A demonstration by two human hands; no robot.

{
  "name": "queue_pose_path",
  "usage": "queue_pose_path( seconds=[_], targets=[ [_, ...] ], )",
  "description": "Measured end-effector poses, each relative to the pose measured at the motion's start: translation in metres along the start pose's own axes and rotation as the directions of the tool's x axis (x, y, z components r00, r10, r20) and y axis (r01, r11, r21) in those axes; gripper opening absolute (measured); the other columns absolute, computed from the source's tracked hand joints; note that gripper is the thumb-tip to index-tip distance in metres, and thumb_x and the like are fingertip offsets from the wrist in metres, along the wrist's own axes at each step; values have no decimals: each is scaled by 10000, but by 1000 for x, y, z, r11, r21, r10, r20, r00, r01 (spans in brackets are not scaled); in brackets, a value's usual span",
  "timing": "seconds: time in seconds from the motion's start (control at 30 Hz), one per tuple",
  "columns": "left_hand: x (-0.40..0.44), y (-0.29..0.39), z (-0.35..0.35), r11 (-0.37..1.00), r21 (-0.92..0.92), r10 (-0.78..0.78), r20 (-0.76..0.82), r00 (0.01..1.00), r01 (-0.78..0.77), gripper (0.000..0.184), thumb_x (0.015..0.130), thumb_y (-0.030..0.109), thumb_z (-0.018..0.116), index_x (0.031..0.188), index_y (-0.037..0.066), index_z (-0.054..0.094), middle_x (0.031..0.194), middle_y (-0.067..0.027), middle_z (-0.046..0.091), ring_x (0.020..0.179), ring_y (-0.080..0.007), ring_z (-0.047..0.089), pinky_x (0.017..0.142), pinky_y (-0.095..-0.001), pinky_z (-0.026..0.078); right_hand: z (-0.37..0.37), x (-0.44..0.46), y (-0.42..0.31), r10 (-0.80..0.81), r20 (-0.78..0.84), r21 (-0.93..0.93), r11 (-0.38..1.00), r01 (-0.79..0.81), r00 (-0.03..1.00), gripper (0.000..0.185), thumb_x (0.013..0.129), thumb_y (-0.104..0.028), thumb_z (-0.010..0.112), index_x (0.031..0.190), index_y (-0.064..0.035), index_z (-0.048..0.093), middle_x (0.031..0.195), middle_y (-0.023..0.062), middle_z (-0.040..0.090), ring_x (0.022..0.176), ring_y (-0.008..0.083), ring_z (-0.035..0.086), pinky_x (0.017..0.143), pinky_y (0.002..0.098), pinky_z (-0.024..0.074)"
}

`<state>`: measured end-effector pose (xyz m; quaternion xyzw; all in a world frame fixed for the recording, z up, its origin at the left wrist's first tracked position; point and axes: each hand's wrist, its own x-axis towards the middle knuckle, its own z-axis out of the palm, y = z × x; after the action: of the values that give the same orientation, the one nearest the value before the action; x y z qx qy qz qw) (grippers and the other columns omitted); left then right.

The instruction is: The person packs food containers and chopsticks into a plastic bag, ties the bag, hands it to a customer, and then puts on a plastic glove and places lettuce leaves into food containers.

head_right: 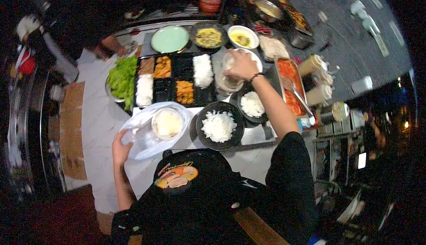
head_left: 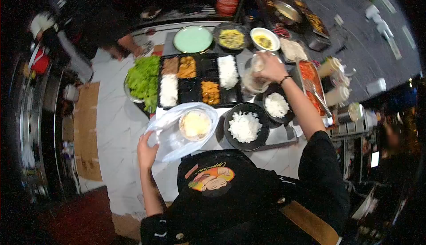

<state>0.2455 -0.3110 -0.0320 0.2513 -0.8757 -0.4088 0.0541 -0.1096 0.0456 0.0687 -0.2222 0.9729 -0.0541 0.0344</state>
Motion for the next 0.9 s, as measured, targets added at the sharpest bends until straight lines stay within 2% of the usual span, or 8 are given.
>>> queue_pose_path(
  seconds=[0.07, 0.17, 0.23, 0.3, 0.53, 0.67, 0.8, 0.9],
  targets=[
    [3, -6, 0, 999, -13, 48, 34, 998, -47, 677, 591, -6, 665, 1233, 119, 489, 1230, -180, 467, 1168, -316, 439, 976, -339, 360, -19, -4, -15, -84, -142, 19, 996, 88, 986, 872, 480, -416, 713, 1263, -136, 452, 1147, 212, 528, 1061, 377, 500, 901, 440, 425],
    [4, -8, -4, 999, 2, 47, 137, 989, -48, 793, 546, 12, 708, 1284, 136, 442, 1332, -178, 393, 1240, -309, 373, 1018, -334, 324, -55, -30, -77, -214, -280, 122, 959, 256, 936, 862, 505, -363, 723, 1266, -87, 428, 1158, 218, 498, 1050, 370, 488, 913, 427, 409],
    [7, -7, -8, 996, -77, 45, 168, 985, -33, 820, 533, 30, 727, 1291, 133, 433, 1339, -165, 389, 1240, -297, 375, 1028, -338, 306, -48, -46, -126, -397, -332, 396, 765, 508, 856, 877, 516, -380, 727, 1269, -57, 417, 1177, 232, 468, 1077, 354, 468, 935, 407, 389],
    [9, -2, -17, 991, -136, 42, 206, 978, -14, 826, 529, 34, 732, 1293, 122, 429, 1347, -163, 380, 1245, -292, 368, 1034, -337, 297, -20, -69, -192, -462, -121, 712, 577, 402, 878, 897, 520, -385, 724, 1277, -27, 401, 1247, 208, 425, 1100, 335, 458, 958, 409, 357],
    [18, -32, -39, 947, -319, 90, 337, 937, 24, 827, 546, 31, 721, 1304, 48, 390, 1308, -169, 429, 1234, -286, 390, 1025, -344, 299, 100, -115, -334, -562, 212, 340, 809, 479, 799, 976, 530, -411, 747, 1319, -31, 316, 1270, 194, 388, 1177, 381, 360, 920, 515, 345],
    [17, -34, -26, 959, -273, 153, 253, 955, -81, 789, 624, 72, 699, 1330, 40, 347, 1301, -201, 427, 1222, -299, 408, 1006, -338, 322, 136, -115, -316, -724, 95, 175, 688, 705, 683, 1022, 576, -515, 724, 1358, -56, 251, 1368, 184, 307, 1270, 379, 273, 943, 561, 285],
    [23, -27, -16, 972, -180, 178, 136, 975, -153, 784, 708, 228, 703, 1364, 80, 300, 1296, -186, 435, 1191, -308, 436, 971, -347, 361, 114, -102, -253, -643, 104, 111, 765, 634, 758, 847, 628, -587, 657, 1302, -150, 391, 1371, 129, 329, 1280, 353, 271, 968, 556, 243],
    [31, -11, -13, 990, 2, 133, 275, 952, -139, 775, 722, 251, 690, 1370, 99, 293, 1288, -181, 441, 1156, -320, 461, 942, -360, 389, 117, -108, -235, -564, 173, 77, 825, 559, 808, 782, 611, -568, 672, 1257, -189, 449, 1334, 110, 374, 1262, 347, 294, 950, 550, 261]
  ],
)
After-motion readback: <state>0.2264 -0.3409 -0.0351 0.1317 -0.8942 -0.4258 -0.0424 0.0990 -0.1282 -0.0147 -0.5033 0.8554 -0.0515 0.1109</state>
